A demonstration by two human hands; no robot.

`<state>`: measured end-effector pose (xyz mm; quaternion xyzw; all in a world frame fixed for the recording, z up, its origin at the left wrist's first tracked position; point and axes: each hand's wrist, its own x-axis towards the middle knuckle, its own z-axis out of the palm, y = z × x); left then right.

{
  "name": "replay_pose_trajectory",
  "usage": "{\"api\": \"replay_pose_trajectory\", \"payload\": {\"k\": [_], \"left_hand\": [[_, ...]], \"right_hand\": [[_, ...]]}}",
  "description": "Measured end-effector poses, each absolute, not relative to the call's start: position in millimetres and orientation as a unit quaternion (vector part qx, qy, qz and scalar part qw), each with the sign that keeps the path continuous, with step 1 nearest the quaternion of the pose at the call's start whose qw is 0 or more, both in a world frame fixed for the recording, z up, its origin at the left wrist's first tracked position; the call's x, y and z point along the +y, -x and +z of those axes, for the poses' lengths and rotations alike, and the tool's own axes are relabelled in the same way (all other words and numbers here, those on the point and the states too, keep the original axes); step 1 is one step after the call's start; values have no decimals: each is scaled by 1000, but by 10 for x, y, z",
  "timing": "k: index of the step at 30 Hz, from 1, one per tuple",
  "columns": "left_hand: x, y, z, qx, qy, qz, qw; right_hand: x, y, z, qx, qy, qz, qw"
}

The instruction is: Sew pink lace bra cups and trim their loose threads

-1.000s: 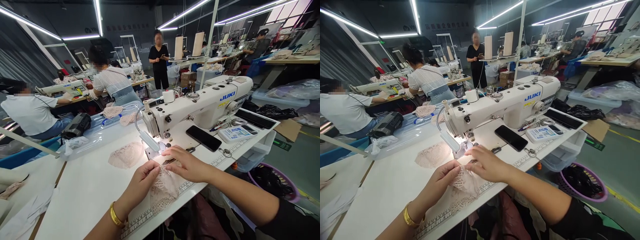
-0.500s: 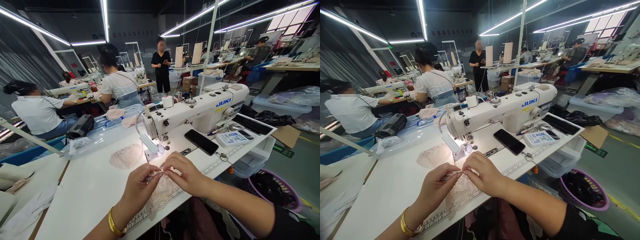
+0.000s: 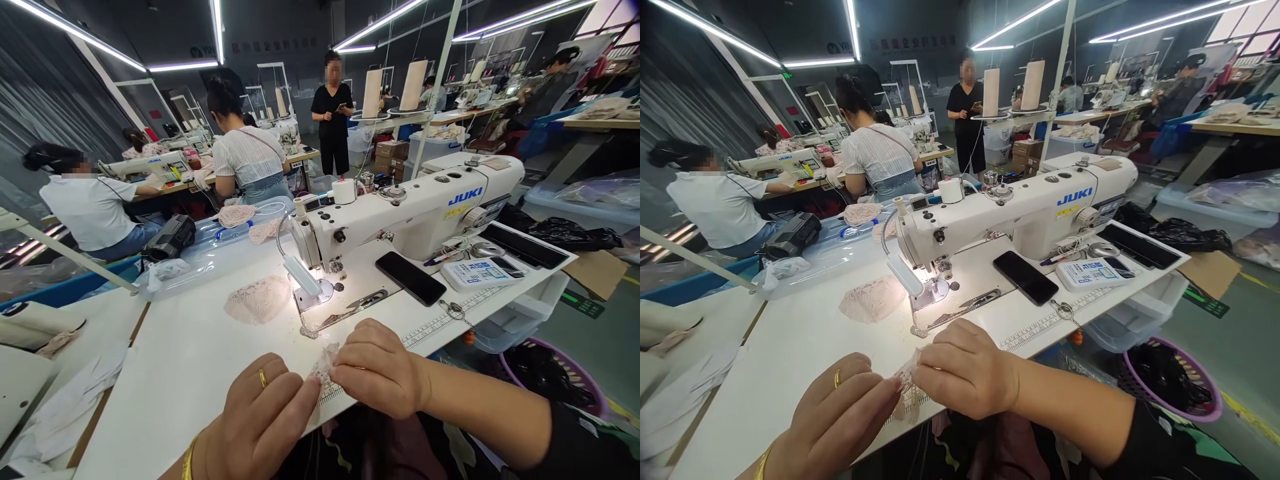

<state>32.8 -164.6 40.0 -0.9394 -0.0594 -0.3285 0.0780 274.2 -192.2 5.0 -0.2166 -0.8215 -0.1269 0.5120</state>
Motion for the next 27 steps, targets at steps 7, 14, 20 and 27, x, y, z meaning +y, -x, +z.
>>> {"api": "replay_pose_trajectory", "payload": {"k": [7, 14, 20, 27], "left_hand": [[-1617, -412, 330, -120, 932, -340, 49], [-1541, -472, 626, -320, 843, -164, -399], [-825, -785, 276, -434, 836, -80, -325], [-646, -983, -46, -385, 902, -195, -15]], "right_hand": [[-1845, -2743, 38, -819, 211, -167, 507], [-2012, -2576, 183, -776, 338, 225, 483], [-1365, -2538, -219, -717, 568, 242, 324], [-930, -2726, -370, -723, 621, 159, 258]]}}
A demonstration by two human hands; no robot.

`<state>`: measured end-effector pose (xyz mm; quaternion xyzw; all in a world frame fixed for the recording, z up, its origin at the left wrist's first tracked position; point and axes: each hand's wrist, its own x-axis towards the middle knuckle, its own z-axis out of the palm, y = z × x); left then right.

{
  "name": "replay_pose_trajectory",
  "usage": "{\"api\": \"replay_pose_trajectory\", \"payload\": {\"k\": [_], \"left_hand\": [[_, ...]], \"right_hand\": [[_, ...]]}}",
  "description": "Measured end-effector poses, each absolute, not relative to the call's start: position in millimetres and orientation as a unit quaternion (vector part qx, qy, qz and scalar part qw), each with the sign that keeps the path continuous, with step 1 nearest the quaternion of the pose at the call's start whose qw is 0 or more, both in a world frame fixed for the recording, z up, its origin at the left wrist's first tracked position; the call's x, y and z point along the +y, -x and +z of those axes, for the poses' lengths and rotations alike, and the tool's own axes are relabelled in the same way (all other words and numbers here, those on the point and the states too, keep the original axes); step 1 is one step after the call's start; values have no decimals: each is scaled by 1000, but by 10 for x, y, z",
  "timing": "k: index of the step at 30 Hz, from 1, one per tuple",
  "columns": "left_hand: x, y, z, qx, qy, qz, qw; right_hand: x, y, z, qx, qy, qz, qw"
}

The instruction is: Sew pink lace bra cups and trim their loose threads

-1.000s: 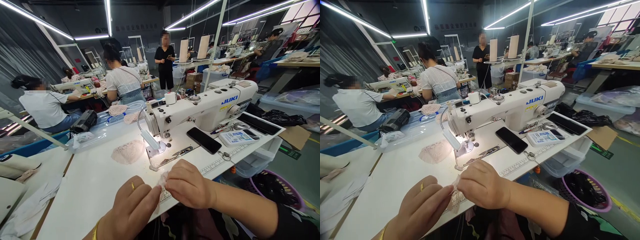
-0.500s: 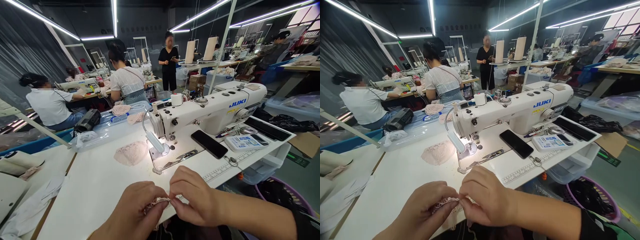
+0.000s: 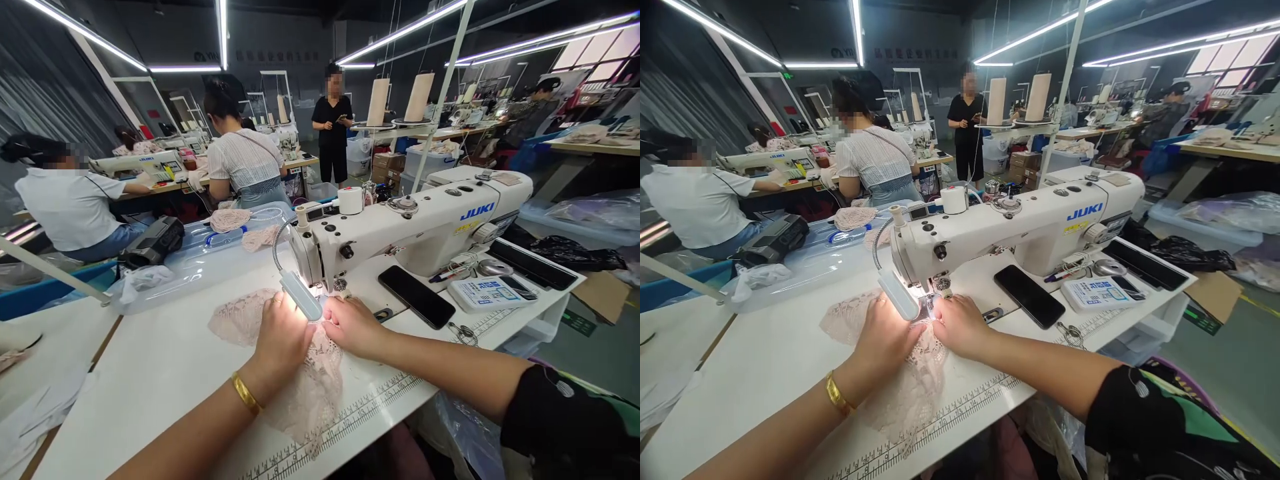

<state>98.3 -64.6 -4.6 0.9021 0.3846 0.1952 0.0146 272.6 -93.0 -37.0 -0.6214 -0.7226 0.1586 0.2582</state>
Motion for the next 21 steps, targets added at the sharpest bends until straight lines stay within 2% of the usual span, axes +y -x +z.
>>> {"api": "replay_pose_trajectory", "payload": {"k": [2, 3, 5, 9, 13, 21], "left_hand": [[-708, -961, -89, 314, -926, 196, -75], [-736, -948, -117, 280, -938, 190, -77], [-774, -925, -175, 241, -952, 183, -38], [-777, -892, -213, 272, -950, 152, 28], [-725, -861, -163, 270, -953, 123, 64], [-630, -814, -136, 252, -956, 134, 75]], "right_hand": [[-935, -2781, -387, -730, 610, 166, 259], [-942, -2806, -406, -736, 601, 167, 264], [-956, -2845, -463, -751, 578, 158, 279], [-968, -2892, -567, -791, 518, 111, 306], [-959, -2930, -565, -820, 490, 76, 285], [-935, -3002, -511, -819, 494, 91, 276]]}}
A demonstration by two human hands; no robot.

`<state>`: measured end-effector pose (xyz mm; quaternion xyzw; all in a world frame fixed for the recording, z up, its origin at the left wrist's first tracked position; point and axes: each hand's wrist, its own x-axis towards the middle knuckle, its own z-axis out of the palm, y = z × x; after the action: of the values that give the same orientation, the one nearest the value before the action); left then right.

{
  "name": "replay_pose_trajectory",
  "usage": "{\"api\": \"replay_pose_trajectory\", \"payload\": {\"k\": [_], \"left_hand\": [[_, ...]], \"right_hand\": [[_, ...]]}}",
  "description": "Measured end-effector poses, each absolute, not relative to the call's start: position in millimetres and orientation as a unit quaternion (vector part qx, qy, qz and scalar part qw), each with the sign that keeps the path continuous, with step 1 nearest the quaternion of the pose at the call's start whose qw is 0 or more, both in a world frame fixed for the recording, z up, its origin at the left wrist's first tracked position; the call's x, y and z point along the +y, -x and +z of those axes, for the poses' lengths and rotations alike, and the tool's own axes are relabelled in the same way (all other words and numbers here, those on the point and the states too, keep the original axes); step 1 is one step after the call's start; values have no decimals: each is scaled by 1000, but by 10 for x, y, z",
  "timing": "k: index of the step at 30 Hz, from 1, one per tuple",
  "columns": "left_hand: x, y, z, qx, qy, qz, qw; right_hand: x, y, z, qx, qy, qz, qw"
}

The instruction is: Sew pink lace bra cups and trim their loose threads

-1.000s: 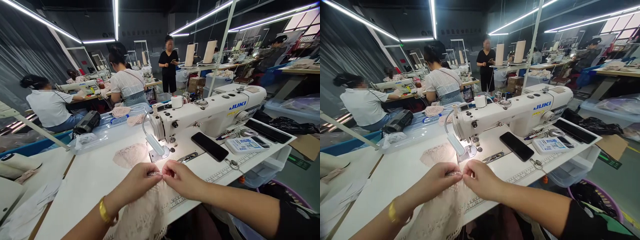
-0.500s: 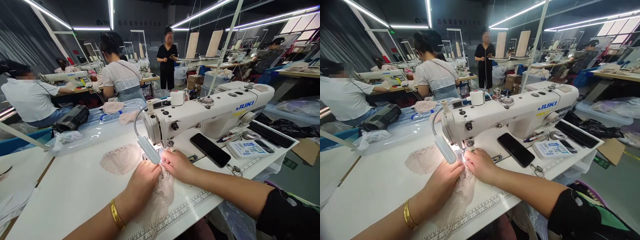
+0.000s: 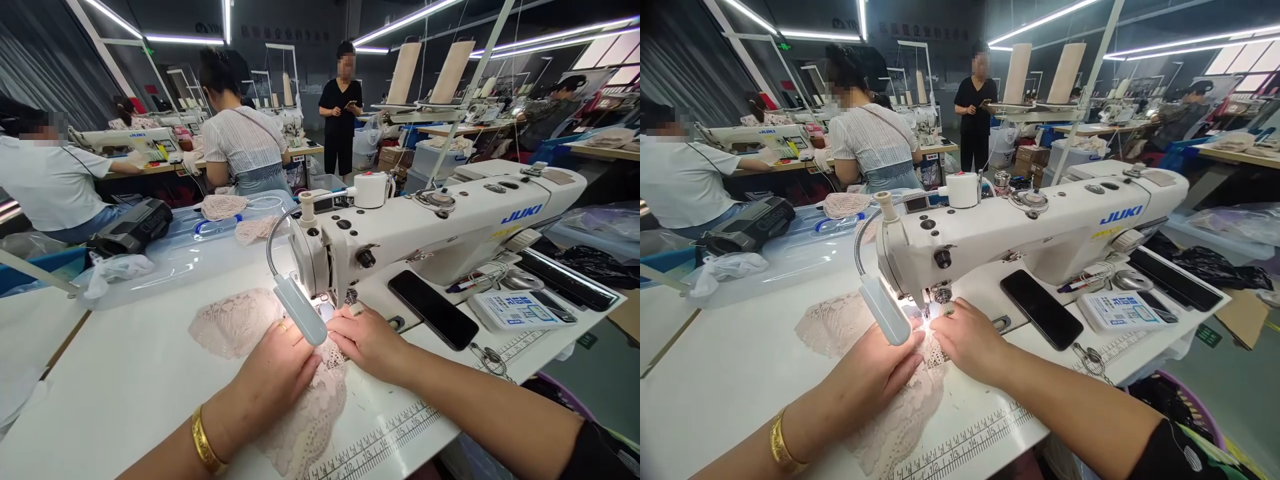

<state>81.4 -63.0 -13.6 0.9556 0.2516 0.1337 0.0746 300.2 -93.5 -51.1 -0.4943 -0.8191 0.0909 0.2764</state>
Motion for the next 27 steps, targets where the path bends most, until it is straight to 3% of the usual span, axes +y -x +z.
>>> {"api": "replay_pose_trajectory", "payload": {"k": [27], "left_hand": [[-558, -802, -173, 258, -948, 181, 43]], "right_hand": [[-871, -2981, -480, -817, 508, 45, 268]]}}
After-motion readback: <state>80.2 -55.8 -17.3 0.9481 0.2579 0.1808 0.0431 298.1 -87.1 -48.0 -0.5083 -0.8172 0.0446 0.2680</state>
